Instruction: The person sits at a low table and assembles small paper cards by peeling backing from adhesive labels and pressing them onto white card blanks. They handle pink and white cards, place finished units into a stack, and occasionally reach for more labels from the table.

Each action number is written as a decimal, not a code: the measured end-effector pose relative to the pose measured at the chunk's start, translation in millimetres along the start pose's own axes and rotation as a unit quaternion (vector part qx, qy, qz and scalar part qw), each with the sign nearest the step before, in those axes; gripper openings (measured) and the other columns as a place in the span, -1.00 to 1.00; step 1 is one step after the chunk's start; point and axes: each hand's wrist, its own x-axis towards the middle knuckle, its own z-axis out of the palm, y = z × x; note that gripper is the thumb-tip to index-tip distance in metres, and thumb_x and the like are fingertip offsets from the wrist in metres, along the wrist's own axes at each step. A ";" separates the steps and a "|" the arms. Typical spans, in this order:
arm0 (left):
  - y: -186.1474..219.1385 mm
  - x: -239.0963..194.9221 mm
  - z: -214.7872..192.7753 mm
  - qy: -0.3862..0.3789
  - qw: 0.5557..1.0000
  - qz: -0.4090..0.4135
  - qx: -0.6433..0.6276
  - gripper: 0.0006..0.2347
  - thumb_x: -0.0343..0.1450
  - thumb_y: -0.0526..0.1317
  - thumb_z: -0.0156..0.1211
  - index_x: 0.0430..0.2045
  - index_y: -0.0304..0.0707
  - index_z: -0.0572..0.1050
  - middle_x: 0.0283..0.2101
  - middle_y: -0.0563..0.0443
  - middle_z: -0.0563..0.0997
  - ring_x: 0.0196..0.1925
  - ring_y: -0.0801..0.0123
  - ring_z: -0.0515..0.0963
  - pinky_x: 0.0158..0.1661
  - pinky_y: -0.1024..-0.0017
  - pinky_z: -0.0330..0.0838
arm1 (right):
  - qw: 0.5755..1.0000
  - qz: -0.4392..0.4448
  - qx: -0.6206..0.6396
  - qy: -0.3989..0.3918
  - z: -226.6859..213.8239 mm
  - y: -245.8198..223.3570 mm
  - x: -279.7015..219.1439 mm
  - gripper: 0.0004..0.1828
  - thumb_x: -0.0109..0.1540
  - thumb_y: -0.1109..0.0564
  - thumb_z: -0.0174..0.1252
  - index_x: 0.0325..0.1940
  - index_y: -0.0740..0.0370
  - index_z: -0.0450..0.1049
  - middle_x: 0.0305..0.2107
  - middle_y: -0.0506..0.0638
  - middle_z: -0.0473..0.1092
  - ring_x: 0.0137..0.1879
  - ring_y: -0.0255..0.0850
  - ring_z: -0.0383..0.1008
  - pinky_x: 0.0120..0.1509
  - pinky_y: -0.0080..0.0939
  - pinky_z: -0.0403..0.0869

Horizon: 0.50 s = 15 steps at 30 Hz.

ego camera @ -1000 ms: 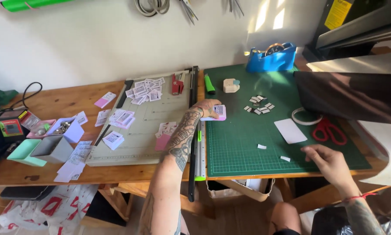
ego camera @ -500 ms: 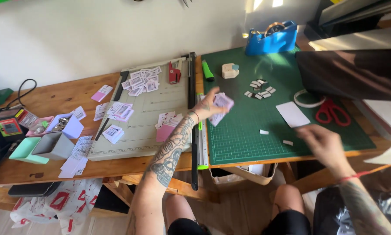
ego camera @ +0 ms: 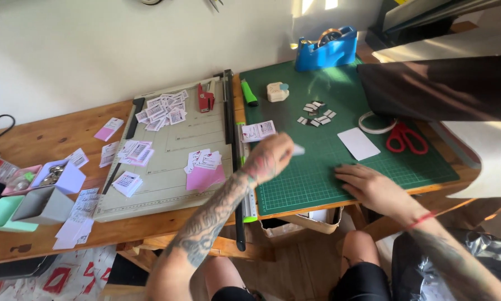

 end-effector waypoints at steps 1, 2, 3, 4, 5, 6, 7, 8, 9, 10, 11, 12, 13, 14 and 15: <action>6.3 -12.4 2.5 -0.073 0.996 0.009 0.058 -0.85 0.32 -0.24 0.29 -0.42 0.00 0.39 -0.27 0.12 0.50 -0.04 0.21 0.57 0.15 0.07 0.30 | 0.999 -0.008 0.036 0.011 -8.2 1.7 -5.4 -0.67 0.24 0.16 0.21 0.09 0.23 0.57 0.05 0.14 0.51 0.24 0.13 0.50 0.33 0.23 0.42; 14.5 -24.7 8.2 -0.148 0.982 0.020 0.112 -0.76 0.28 -0.17 0.38 -0.37 0.00 0.37 -0.14 0.09 0.51 0.14 0.16 0.53 0.35 -0.13 0.14 | 0.997 -0.012 0.071 0.021 -17.4 3.0 -14.8 -0.65 0.22 0.21 0.20 0.10 0.27 0.57 0.06 0.22 0.50 0.24 0.21 0.49 0.32 0.28 0.41; 27.3 -26.9 10.5 -0.152 0.982 0.023 0.105 -0.76 0.28 -0.17 0.38 -0.37 0.00 0.37 -0.14 0.09 0.51 0.14 0.16 0.53 0.35 -0.13 0.14 | 0.997 -0.004 0.071 0.019 -25.2 4.8 -21.7 -0.65 0.22 0.21 0.20 0.10 0.27 0.57 0.06 0.22 0.50 0.24 0.21 0.49 0.32 0.28 0.41; 38.5 -26.8 10.8 -0.159 0.980 0.017 0.115 -0.70 0.29 -0.04 0.37 -0.23 -0.02 0.43 -0.03 0.05 0.48 0.22 0.14 0.47 0.33 -0.19 0.15 | 0.995 0.008 0.087 0.049 -33.1 6.8 -26.9 -0.60 0.24 0.22 0.16 0.18 0.23 0.53 0.15 0.22 0.44 0.32 0.21 0.41 0.37 0.28 0.36; 49.9 -27.1 10.2 -0.166 0.978 0.012 0.124 -0.60 0.30 0.09 0.37 -0.09 -0.04 0.49 0.08 0.00 0.46 0.29 0.11 0.41 0.30 -0.24 0.16 | 0.991 0.021 0.102 0.079 -41.3 8.0 -31.9 -0.54 0.26 0.23 0.13 0.27 0.20 0.49 0.23 0.22 0.38 0.40 0.22 0.33 0.43 0.28 0.30; 64.7 -17.8 12.8 -0.166 0.978 0.015 0.123 -0.60 0.30 0.09 0.37 -0.09 -0.04 0.49 0.08 0.00 0.46 0.29 0.11 0.41 0.30 -0.24 0.16 | 0.992 0.023 0.099 0.080 -39.9 12.8 -40.8 -0.54 0.26 0.23 0.13 0.27 0.20 0.49 0.23 0.22 0.38 0.40 0.22 0.33 0.43 0.28 0.30; 79.8 -9.3 14.8 -0.191 0.977 0.017 0.096 -0.64 0.38 0.05 0.25 -0.04 -0.10 0.50 0.08 -0.05 0.48 0.29 0.07 0.44 0.28 -0.24 0.19 | 0.988 0.077 0.073 0.114 -38.4 16.8 -49.7 -0.55 0.24 0.18 0.20 0.24 0.16 0.52 0.14 0.12 0.44 0.29 0.10 0.42 0.37 0.15 0.39; 97.4 -4.3 18.2 -0.215 0.974 0.016 0.068 -0.66 0.46 0.01 0.14 0.01 -0.16 0.50 0.08 -0.11 0.50 0.28 0.02 0.46 0.27 -0.24 0.22 | 0.980 0.129 0.048 0.144 -37.2 19.5 -60.8 -0.56 0.22 0.13 0.28 0.20 0.13 0.56 0.05 0.02 0.49 0.18 -0.01 0.51 0.30 0.03 0.47; 103.9 -2.9 31.4 -0.215 0.974 0.016 0.064 -0.66 0.46 0.01 0.14 0.01 -0.16 0.50 0.08 -0.11 0.50 0.28 0.02 0.46 0.27 -0.24 0.22 | 0.980 0.131 0.047 0.141 -35.9 14.3 -61.4 -0.56 0.22 0.13 0.28 0.20 0.13 0.56 0.05 0.02 0.49 0.18 -0.01 0.51 0.30 0.03 0.47; 108.7 -0.1 42.3 -0.253 0.964 0.025 0.071 -0.64 0.48 0.02 0.11 0.08 -0.14 0.46 0.15 -0.06 0.46 0.34 0.10 0.40 0.31 -0.19 0.18 | 0.984 0.131 0.045 0.116 -33.9 11.1 -58.0 -0.52 0.20 0.06 0.29 0.22 0.13 0.54 0.03 0.07 0.49 0.13 0.05 0.53 0.21 0.05 0.49; 114.0 2.8 53.1 -0.291 0.953 0.033 0.078 -0.61 0.49 0.04 0.07 0.15 -0.13 0.42 0.22 -0.01 0.43 0.41 0.17 0.34 0.36 -0.13 0.13 | 0.986 0.131 0.042 0.091 -32.4 7.5 -55.0 -0.46 0.19 -0.01 0.31 0.24 0.13 0.52 0.00 0.13 0.49 0.08 0.11 0.54 0.12 0.07 0.52; 115.2 8.0 53.2 -0.290 0.953 0.034 0.078 -0.61 0.49 0.04 0.07 0.15 -0.13 0.42 0.22 -0.01 0.43 0.41 0.17 0.34 0.36 -0.13 0.13 | 0.986 0.131 0.041 0.091 -26.8 9.0 -52.8 -0.46 0.19 -0.01 0.31 0.24 0.13 0.52 0.00 0.13 0.49 0.08 0.11 0.54 0.12 0.07 0.52; 116.6 13.4 53.4 -0.310 0.948 0.024 0.064 -0.65 0.51 -0.02 0.02 0.13 -0.11 0.44 0.20 -0.01 0.46 0.39 0.16 0.36 0.36 -0.14 0.11 | 0.990 0.118 0.000 0.073 -21.4 10.6 -50.7 -0.46 0.20 -0.10 0.27 0.24 0.09 0.53 -0.04 0.11 0.49 0.01 0.04 0.54 0.06 0.02 0.50; 117.1 18.8 52.5 -0.330 0.942 0.014 0.052 -0.68 0.52 -0.07 -0.03 0.12 -0.10 0.46 0.19 -0.01 0.50 0.38 0.15 0.38 0.37 -0.15 0.10 | 0.992 0.104 -0.041 0.057 -15.1 12.1 -47.4 -0.45 0.22 -0.19 0.24 0.24 0.05 0.54 -0.08 0.09 0.49 -0.05 -0.03 0.54 0.00 -0.04 0.49; 111.2 18.1 50.4 -0.330 0.942 0.014 0.053 -0.68 0.52 -0.07 -0.03 0.12 -0.10 0.46 0.19 -0.01 0.50 0.38 0.15 0.38 0.37 -0.15 0.10 | 0.992 0.104 -0.041 0.057 -8.9 11.7 -48.4 -0.45 0.22 -0.19 0.24 0.24 0.05 0.54 -0.08 0.09 0.49 -0.05 -0.03 0.54 0.00 -0.04 0.49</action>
